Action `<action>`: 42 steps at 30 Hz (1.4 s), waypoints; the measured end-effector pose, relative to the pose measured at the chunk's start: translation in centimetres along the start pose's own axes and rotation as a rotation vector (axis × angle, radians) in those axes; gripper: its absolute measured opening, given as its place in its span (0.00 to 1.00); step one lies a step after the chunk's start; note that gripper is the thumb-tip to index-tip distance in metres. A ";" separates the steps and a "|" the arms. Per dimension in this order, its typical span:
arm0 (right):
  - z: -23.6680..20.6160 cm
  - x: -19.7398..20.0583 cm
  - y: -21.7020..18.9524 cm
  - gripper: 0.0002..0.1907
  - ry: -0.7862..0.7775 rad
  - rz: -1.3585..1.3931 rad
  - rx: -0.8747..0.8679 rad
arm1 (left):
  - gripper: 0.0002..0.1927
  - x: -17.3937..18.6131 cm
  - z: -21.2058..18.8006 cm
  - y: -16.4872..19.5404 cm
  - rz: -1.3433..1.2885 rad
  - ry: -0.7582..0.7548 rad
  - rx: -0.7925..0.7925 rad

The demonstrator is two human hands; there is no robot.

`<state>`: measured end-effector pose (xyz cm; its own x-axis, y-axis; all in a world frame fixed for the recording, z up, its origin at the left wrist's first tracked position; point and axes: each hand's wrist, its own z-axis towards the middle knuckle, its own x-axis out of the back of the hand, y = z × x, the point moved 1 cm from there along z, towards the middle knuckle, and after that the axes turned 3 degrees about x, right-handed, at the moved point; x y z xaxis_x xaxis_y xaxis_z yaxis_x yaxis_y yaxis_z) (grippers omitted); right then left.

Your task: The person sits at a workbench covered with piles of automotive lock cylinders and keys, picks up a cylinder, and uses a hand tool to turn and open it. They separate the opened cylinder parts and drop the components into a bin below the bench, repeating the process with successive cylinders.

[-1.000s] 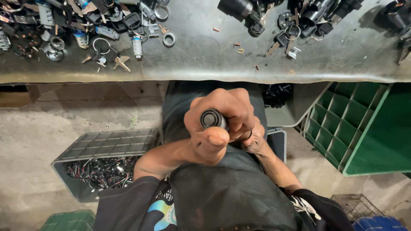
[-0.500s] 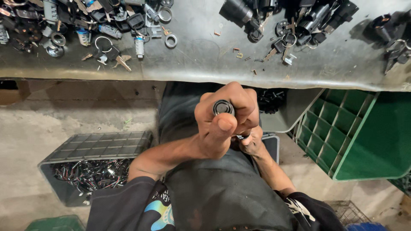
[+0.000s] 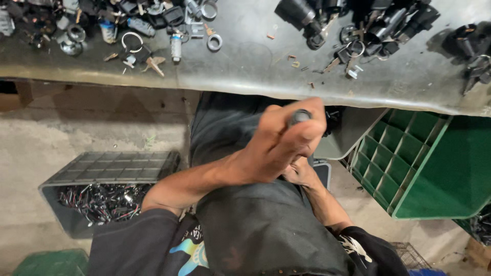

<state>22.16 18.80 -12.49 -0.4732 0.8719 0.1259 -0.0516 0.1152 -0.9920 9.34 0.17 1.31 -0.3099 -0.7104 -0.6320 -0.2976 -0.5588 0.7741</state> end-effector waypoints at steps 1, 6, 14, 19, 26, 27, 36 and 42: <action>0.1 -0.4 0.1 0.21 -0.002 0.029 -0.031 | 0.25 0.2 -0.1 -0.1 -0.049 -0.009 0.100; 0.4 -0.1 0.4 0.25 0.020 0.040 0.000 | 0.28 0.5 0.1 0.4 -0.103 0.005 0.066; -0.4 0.9 0.4 0.31 0.092 -0.045 0.111 | 0.36 0.1 -0.6 3.6 -0.130 -0.012 -0.077; -1.3 1.3 0.9 0.30 0.112 -0.043 0.109 | 0.35 -0.1 -0.5 2.8 -0.175 -0.002 -0.068; -1.3 1.2 1.0 0.29 0.141 -0.074 0.138 | 0.35 0.1 -0.9 1.4 -0.179 0.009 -0.024; -1.2 1.3 1.0 0.29 0.146 -0.078 0.141 | 0.35 0.1 -0.9 1.3 -0.176 0.021 -0.007; -0.3 2.9 0.6 0.28 0.246 -0.117 0.136 | 0.32 -0.6 -0.6 2.5 -0.270 0.038 -0.227; -0.5 2.7 1.2 0.29 0.244 -0.078 0.154 | 0.32 -0.5 -0.1 3.4 -0.222 0.066 -0.235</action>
<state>21.29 21.49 -13.29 -0.2379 0.9541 0.1818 -0.2215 0.1289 -0.9666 8.57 -1.36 4.26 -0.1994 -0.5819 -0.7885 -0.1326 -0.7812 0.6100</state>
